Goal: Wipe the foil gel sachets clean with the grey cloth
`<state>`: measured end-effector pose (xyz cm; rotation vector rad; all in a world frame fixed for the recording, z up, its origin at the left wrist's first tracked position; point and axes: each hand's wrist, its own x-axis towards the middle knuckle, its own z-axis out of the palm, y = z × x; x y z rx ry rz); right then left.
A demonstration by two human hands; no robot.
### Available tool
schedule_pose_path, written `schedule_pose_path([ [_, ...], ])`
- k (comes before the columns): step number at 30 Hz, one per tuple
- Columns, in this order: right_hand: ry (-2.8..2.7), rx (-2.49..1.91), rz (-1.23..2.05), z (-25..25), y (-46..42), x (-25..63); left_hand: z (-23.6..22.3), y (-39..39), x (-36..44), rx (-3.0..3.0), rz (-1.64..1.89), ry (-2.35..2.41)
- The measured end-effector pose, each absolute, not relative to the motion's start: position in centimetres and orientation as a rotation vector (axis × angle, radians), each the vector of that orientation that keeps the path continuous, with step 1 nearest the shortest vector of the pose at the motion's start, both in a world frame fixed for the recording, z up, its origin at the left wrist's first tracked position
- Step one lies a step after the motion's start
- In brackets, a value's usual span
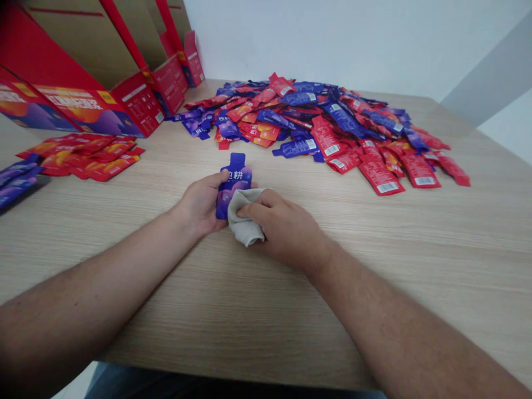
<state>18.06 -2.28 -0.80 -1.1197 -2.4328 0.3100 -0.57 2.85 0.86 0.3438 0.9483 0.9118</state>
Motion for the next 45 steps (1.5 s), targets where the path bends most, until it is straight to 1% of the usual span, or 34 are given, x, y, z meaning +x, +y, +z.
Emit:
schedule_pose_path([
  [4,-2.295,-1.223,0.228,-1.0,-2.0,18.3,0.9,2.8,-0.5,0.302,0.965,0.944],
  [8,-2.407,-1.118,0.327,-1.1,-2.1,18.3,0.6,2.8,-0.4,0.315,0.914,0.928],
  [12,-2.287,-1.253,0.236,-0.9,-2.4,18.1,0.4,2.5,-0.1,0.324,0.979,0.918],
  [17,-2.438,-1.099,0.364,-0.8,-2.6,17.8,0.0,1.9,0.4,0.349,0.857,0.908],
  [21,-2.269,-1.253,0.194,-0.7,-2.3,17.9,-0.3,1.7,0.6,0.378,0.939,0.878],
  [26,-2.458,-1.123,0.328,-0.5,-2.7,17.7,0.1,1.3,0.8,0.380,0.848,0.874],
  [30,-2.261,-1.269,0.193,-0.4,-2.5,17.8,0.4,1.1,0.8,0.412,0.889,0.813],
  [34,-2.437,-1.121,0.344,-0.3,-2.7,17.6,0.5,0.8,0.6,0.413,0.812,0.766],
  [39,-2.270,-1.274,0.212,-0.3,-2.8,17.6,1.0,0.5,0.4,0.451,0.817,0.700],
  [43,-2.451,-1.103,0.330,-0.1,-3.0,17.4,1.1,0.4,0.4,0.415,0.787,0.649],
  [45,-2.434,-1.139,0.300,0.0,-3.1,17.4,1.0,0.5,0.4,0.425,0.795,0.622],
])
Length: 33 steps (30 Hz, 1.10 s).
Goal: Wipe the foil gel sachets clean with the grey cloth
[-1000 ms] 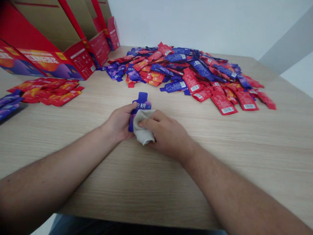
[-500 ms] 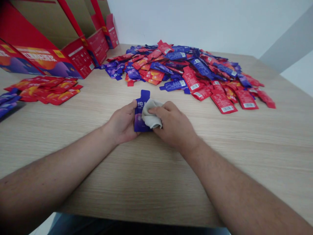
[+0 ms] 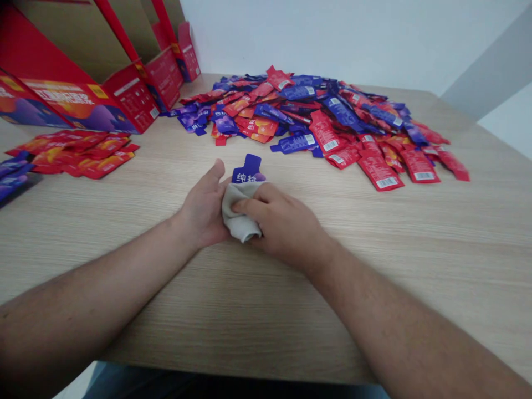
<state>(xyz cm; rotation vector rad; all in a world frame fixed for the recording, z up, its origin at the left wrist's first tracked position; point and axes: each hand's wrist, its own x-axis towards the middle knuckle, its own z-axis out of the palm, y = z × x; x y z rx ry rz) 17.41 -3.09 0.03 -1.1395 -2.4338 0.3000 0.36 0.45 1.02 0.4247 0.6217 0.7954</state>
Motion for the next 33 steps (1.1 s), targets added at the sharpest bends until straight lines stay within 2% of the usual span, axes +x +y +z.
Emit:
schedule_pose_path([
  [3,-2.342,-1.220,0.219,0.1,-3.1,17.4,0.9,0.6,0.2,0.451,0.787,0.599],
  [7,-2.462,-1.080,0.365,0.0,-3.1,17.4,0.8,0.6,0.0,0.456,0.760,0.572],
  [12,-2.332,-1.206,0.252,-0.1,-3.0,17.5,0.6,0.8,-0.2,0.446,0.771,0.574],
  [16,-2.454,-1.074,0.361,-0.1,-3.0,17.6,0.7,0.6,-0.1,0.454,0.763,0.617],
  [21,-2.171,-1.260,0.117,-0.4,-2.0,18.4,0.7,0.1,0.5,0.511,0.783,0.681],
  [29,-2.091,-1.245,0.026,-0.3,-1.3,19.1,-0.4,0.2,0.4,0.572,0.742,0.786],
  [33,-2.212,-1.150,0.109,-0.2,-1.1,19.2,-0.5,0.2,0.4,0.585,0.785,0.779],
])
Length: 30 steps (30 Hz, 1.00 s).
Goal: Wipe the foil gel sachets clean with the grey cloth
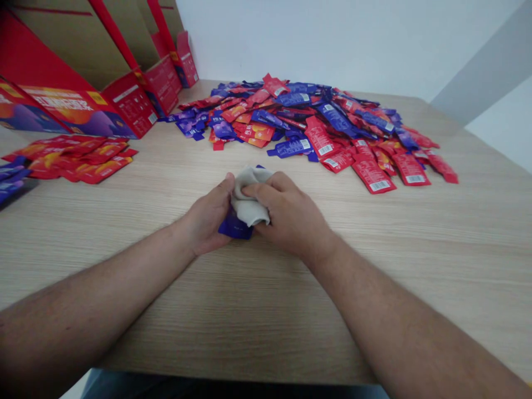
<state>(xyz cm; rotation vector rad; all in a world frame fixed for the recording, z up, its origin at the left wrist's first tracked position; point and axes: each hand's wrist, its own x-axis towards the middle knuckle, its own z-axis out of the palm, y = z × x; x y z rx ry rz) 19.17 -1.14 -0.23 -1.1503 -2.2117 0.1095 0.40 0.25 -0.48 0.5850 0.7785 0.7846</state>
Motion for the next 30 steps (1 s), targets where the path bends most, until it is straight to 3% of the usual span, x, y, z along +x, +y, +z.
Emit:
schedule_pose_path([
  [15,-2.262,-1.282,0.169,0.5,-2.4,18.2,0.2,0.4,0.4,0.490,0.762,0.714],
  [19,-2.461,-1.126,0.347,0.7,-3.0,17.5,0.6,0.4,0.5,0.443,0.746,0.680],
  [30,-2.430,-1.125,0.337,0.2,-2.3,18.3,0.5,2.0,-0.3,0.321,0.884,0.812],
])
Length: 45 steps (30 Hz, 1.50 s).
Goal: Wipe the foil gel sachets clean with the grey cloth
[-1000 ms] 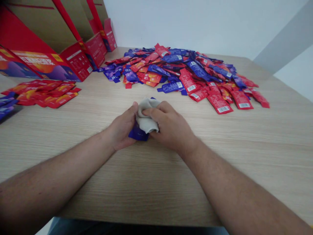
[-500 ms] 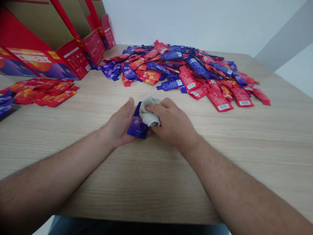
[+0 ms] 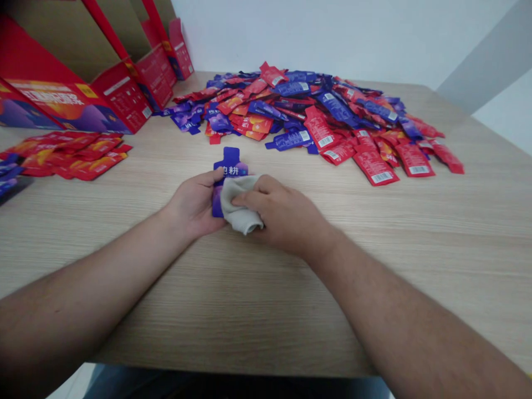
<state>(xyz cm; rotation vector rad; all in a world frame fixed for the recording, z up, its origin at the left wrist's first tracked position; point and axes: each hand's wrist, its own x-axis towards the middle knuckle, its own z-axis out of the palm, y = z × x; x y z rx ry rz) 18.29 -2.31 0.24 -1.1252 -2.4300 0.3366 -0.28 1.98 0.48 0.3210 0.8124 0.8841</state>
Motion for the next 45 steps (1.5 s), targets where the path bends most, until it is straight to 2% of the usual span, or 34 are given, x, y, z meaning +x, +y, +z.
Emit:
schedule_pose_path([
  [3,-2.330,-1.183,0.230,-0.1,-1.6,18.9,0.7,2.4,-0.5,0.312,0.935,0.805],
  [7,-2.403,-1.085,0.315,-0.3,-1.6,18.9,0.9,2.4,-0.6,0.307,0.879,0.799],
  [12,-2.315,-1.204,0.187,-0.2,-1.8,18.6,1.1,2.2,-0.8,0.293,0.953,0.791],
  [16,-2.403,-1.075,0.324,-0.3,-2.0,18.4,1.4,2.2,-0.8,0.311,0.876,0.790],
  [20,-2.300,-1.235,0.214,-0.3,-2.1,18.1,1.6,2.0,-0.3,0.288,0.965,0.788],
  [25,-2.403,-1.167,0.268,0.1,-2.5,17.5,0.9,1.0,0.6,0.349,0.895,0.785],
  [29,-2.245,-1.312,0.145,0.3,-2.7,17.5,1.0,0.3,1.0,0.407,0.897,0.746],
  [33,-2.411,-1.153,0.286,0.4,-2.8,17.4,1.3,0.2,0.9,0.399,0.890,0.715],
  [37,-2.317,-1.284,0.192,0.4,-2.8,17.3,1.3,0.2,0.7,0.449,0.897,0.683],
  [42,-2.484,-1.137,0.331,0.3,-2.9,17.4,1.2,0.2,0.5,0.425,0.839,0.682],
  [45,-2.379,-1.229,0.260,0.2,-2.8,17.5,1.3,0.3,0.5,0.437,0.874,0.674],
])
